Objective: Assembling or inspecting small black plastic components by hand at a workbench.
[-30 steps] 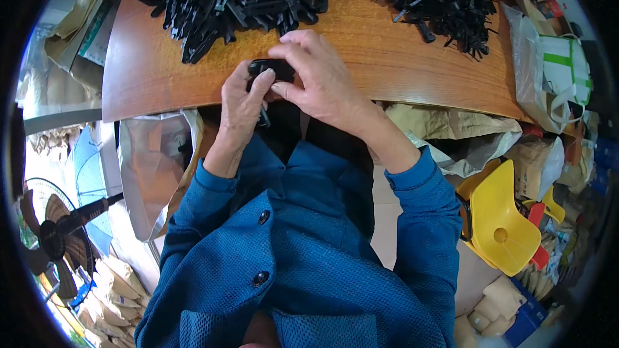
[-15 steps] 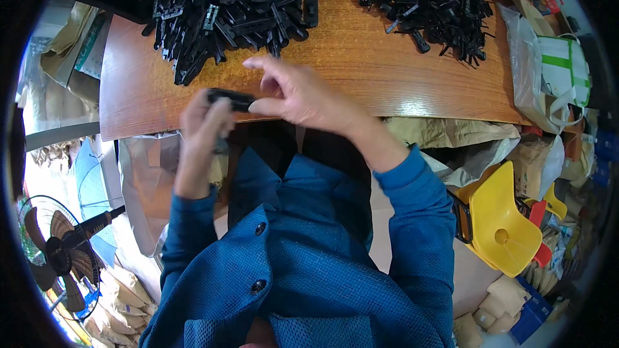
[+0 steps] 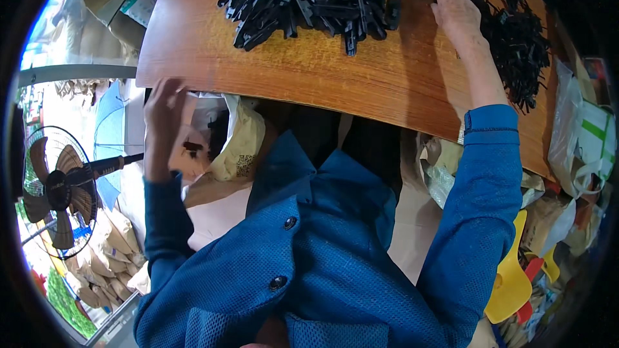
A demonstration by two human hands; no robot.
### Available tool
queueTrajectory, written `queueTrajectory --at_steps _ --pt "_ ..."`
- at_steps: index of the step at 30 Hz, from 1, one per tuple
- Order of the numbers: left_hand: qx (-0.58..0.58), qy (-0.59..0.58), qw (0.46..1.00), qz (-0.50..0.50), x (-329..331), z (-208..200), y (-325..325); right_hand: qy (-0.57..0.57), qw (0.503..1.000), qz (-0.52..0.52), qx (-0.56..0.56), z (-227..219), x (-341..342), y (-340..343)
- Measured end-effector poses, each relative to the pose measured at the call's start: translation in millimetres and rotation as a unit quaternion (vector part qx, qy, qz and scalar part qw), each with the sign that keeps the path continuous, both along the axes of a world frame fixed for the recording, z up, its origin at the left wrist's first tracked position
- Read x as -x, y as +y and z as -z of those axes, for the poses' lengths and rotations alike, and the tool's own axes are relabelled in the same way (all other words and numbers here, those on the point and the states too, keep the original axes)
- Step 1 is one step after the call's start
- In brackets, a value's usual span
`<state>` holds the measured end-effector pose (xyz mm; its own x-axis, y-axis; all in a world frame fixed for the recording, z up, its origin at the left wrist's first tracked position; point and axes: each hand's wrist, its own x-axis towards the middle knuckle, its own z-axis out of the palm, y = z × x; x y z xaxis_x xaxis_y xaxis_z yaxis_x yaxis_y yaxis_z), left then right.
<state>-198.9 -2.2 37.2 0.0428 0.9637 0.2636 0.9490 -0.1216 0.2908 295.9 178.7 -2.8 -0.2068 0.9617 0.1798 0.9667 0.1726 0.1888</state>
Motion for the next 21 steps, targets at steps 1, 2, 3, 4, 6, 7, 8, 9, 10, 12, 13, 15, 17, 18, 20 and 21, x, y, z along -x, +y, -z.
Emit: queueTrajectory --at_steps 1,2,3,4,6,7,8,9,10,12,13,15,17,18,20,21 --pt "0.005 -0.018 0.999 0.029 -27 -2 10 -0.002 1.000 -0.001 0.000 0 3 -1" --pt "-0.013 0.005 0.998 0.064 -46 2 20 -0.014 1.000 0.009 0.014 1 6 -2" --pt "-0.032 0.027 0.994 0.100 -62 8 31 -0.028 0.999 0.020 0.027 1 7 -4" --pt "-0.024 0.004 0.994 0.103 -76 12 40 -0.031 0.999 0.021 0.027 3 5 -7" --pt "-0.016 -0.021 0.994 0.109 -91 21 57 0.085 0.990 -0.028 -0.109 7 -1 -14" --pt "0.007 0.002 0.996 0.092 -93 28 63 0.084 0.990 -0.030 -0.108 1 5 -19" --pt "0.030 0.025 0.996 0.075 -94 34 65 0.219 0.975 0.032 -0.038 -5 9 -26" --pt "0.030 0.023 0.996 0.078 -96 40 67 0.345 0.933 0.097 0.032 -11 13 -36" --pt "0.023 0.017 0.997 0.074 -99 45 67 0.344 0.933 0.099 0.032 -12 15 -45" --pt "0.015 0.011 0.997 0.073 -102 49 67 0.643 0.759 0.081 0.065 -10 20 -65" --pt "0.060 -0.059 0.994 0.076 -102 49 68 0.668 0.740 0.062 0.047 -7 23 -75" --pt "0.104 -0.125 0.984 0.077 -105 49 65 0.721 0.692 0.019 0.033 -9 41 -99" --pt "0.201 -0.476 0.855 0.043 -112 53 55 0.738 0.674 0.025 0.015 -14 65 -125" --pt "0.203 -0.475 0.855 0.045 -118 51 50 0.755 0.656 -0.002 -0.002 -14 75 -135" --pt "0.253 -0.627 0.733 0.075 -133 45 39 0.784 0.620 -0.025 -0.006 -10 90 -150" --pt "0.269 -0.640 0.715 0.077 -139 42 33 0.802 0.596 -0.040 0.005 -8 98 -156"
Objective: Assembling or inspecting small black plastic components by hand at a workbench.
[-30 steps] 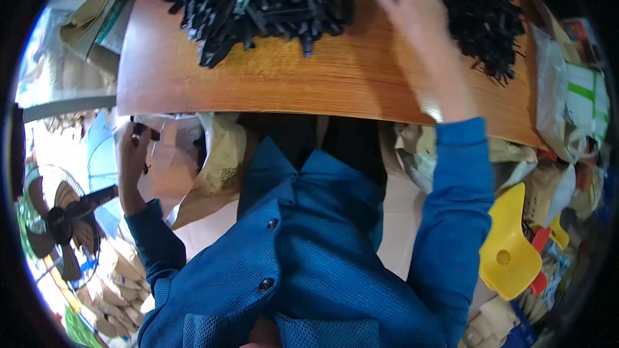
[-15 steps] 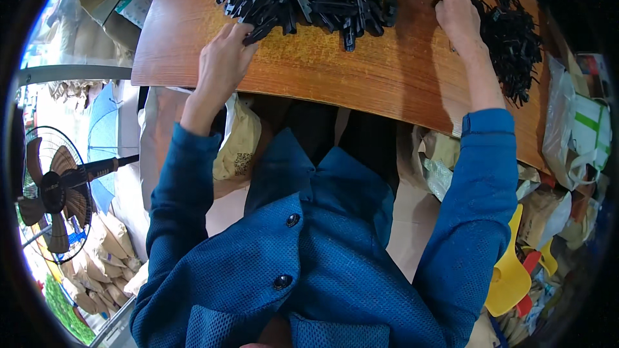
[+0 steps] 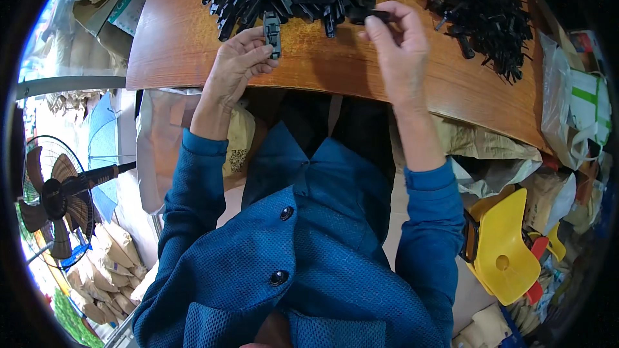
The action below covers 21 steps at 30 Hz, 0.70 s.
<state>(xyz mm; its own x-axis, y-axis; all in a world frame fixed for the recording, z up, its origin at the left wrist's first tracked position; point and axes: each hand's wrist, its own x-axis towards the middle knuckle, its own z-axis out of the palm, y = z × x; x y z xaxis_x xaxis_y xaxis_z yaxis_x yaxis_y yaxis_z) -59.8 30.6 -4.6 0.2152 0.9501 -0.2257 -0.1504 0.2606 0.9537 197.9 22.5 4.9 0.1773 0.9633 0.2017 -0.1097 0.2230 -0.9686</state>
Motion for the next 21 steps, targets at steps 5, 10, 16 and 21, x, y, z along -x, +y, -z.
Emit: queueTrajectory --at_steps 5,10,16,21 --pt "0.046 -0.093 0.994 0.016 -29 -10 -17 -0.010 0.998 -0.060 -0.036 -5 22 -24" --pt "0.066 -0.111 0.988 0.085 -32 -15 -25 -0.169 0.962 -0.161 -0.141 -3 17 -30" --pt "0.008 -0.011 0.990 0.139 -33 -16 -33 -0.222 0.949 -0.163 -0.154 0 19 -42" --pt "-0.012 0.009 0.997 0.076 -40 -22 -40 -0.154 0.973 -0.146 -0.089 12 29 -55"
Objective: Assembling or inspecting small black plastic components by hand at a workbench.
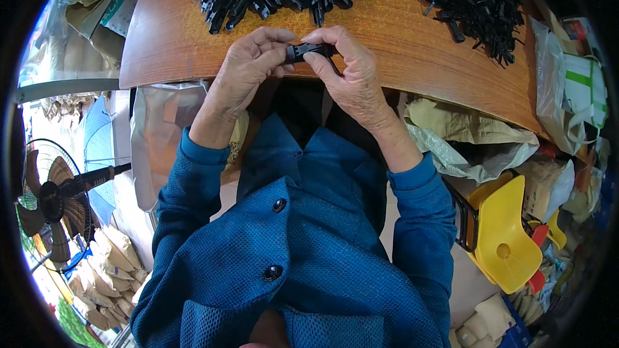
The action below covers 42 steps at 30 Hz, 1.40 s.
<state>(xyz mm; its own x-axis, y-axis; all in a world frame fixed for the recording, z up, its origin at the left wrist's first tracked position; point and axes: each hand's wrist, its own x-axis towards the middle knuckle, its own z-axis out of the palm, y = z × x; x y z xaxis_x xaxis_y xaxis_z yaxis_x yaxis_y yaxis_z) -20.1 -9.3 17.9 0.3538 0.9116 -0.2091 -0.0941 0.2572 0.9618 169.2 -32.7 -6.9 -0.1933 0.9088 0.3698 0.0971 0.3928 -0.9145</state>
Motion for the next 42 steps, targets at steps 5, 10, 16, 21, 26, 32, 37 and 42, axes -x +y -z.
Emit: queueTrajectory --at_steps 5,10,16,21,26,32,37,42 --pt "0.099 -0.197 0.973 -0.068 -14 14 -10 -0.007 0.997 0.074 -0.037 5 7 0" --pt "0.259 -0.373 0.882 -0.124 -47 30 -11 -0.111 0.971 0.133 -0.163 14 1 7" --pt "0.127 -0.276 0.940 -0.155 -54 37 3 -0.061 0.995 0.078 -0.031 0 -7 8" --pt "-0.038 -0.114 0.978 -0.170 -64 28 16 0.247 0.953 0.059 0.163 9 -14 28" --pt "-0.057 -0.065 0.982 -0.166 -65 18 17 0.179 0.958 0.004 0.225 17 -24 42" --pt "0.011 -0.101 0.979 -0.179 -81 27 31 0.100 0.977 0.126 0.140 21 -24 45" --pt "0.079 -0.112 0.980 -0.146 -78 34 34 0.049 0.978 0.017 0.203 20 -78 45" --pt "-0.052 0.005 0.989 -0.141 -42 31 67 -0.477 0.807 0.334 -0.100 -10 -196 69"
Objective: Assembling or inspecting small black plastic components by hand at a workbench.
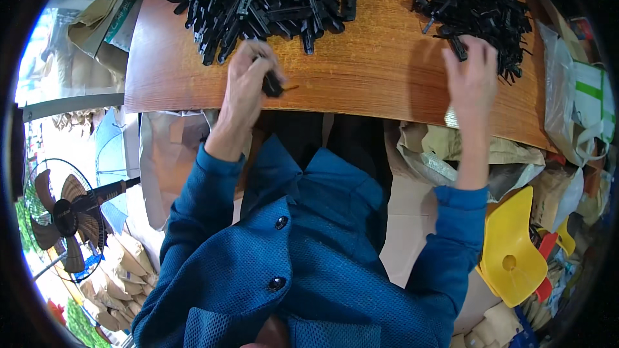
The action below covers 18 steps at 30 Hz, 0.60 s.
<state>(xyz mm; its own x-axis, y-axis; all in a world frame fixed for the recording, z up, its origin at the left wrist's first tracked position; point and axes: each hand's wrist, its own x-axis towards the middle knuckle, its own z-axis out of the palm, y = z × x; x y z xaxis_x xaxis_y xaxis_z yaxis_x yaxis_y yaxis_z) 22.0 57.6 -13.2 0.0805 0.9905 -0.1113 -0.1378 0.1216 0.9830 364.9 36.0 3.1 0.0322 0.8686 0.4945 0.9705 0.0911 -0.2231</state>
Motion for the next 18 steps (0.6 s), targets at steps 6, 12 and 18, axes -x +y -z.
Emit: queueTrajectory --at_steps 6,12,18 --pt "-0.331 0.541 0.770 0.067 -24 -21 63 -0.125 0.985 0.076 0.092 10 -49 10" --pt "-0.315 0.656 0.680 0.092 -30 -18 85 0.058 0.993 -0.098 0.039 28 -24 30" --pt "-0.332 0.617 0.709 0.082 -26 -14 91 0.385 0.892 -0.133 0.196 9 5 26"
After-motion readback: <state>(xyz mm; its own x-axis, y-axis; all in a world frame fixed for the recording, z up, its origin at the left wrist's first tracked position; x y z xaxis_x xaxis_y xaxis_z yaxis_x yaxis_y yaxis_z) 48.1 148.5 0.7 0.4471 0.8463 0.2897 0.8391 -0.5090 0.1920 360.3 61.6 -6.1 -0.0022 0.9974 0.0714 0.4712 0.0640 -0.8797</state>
